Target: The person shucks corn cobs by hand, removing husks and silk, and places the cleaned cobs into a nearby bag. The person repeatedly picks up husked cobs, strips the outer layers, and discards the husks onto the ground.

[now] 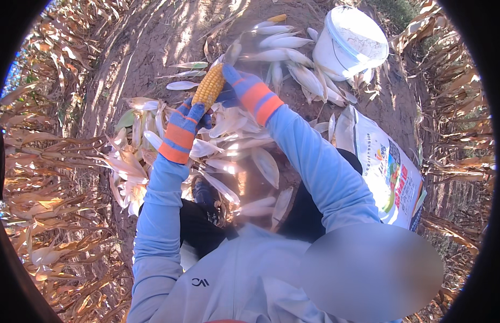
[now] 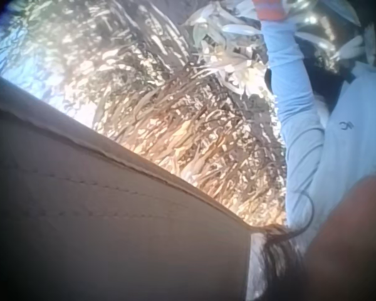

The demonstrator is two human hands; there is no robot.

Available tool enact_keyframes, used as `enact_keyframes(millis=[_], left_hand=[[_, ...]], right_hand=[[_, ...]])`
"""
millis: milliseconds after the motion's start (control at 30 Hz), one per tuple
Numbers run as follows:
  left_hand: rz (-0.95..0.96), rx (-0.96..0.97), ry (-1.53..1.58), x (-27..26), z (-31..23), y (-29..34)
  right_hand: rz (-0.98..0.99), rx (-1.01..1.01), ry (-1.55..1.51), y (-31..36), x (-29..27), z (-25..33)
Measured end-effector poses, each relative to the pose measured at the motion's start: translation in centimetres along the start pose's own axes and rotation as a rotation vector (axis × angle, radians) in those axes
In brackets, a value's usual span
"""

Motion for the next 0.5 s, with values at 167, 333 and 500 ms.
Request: enact_keyframes(millis=[167,333,500], left_hand=[[-0.05,0.126,-0.23,0.5,-0.1,0.2],[-0.041,0.046,-0.065,-0.1,-0.2,0.3],[-0.016,0.04,-0.089,-0.3,-0.3,0.1]], right_hand=[[-0.049,-0.088,0.147,-0.1,-0.7,0.2],[0.031,-0.08,0.013,0.1,-0.4,0.2],[-0.033,-0.053,-0.066,-0.3,-1.1,0.8]])
Point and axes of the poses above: each hand's wrist, its own y-axis away from the middle knuckle, its own x-axis out of the palm, z = x × y, the point moved 3 cm from there along -y, towards the middle knuckle, and after that the axes turned 10 degrees about y, right-handed, at the moved point
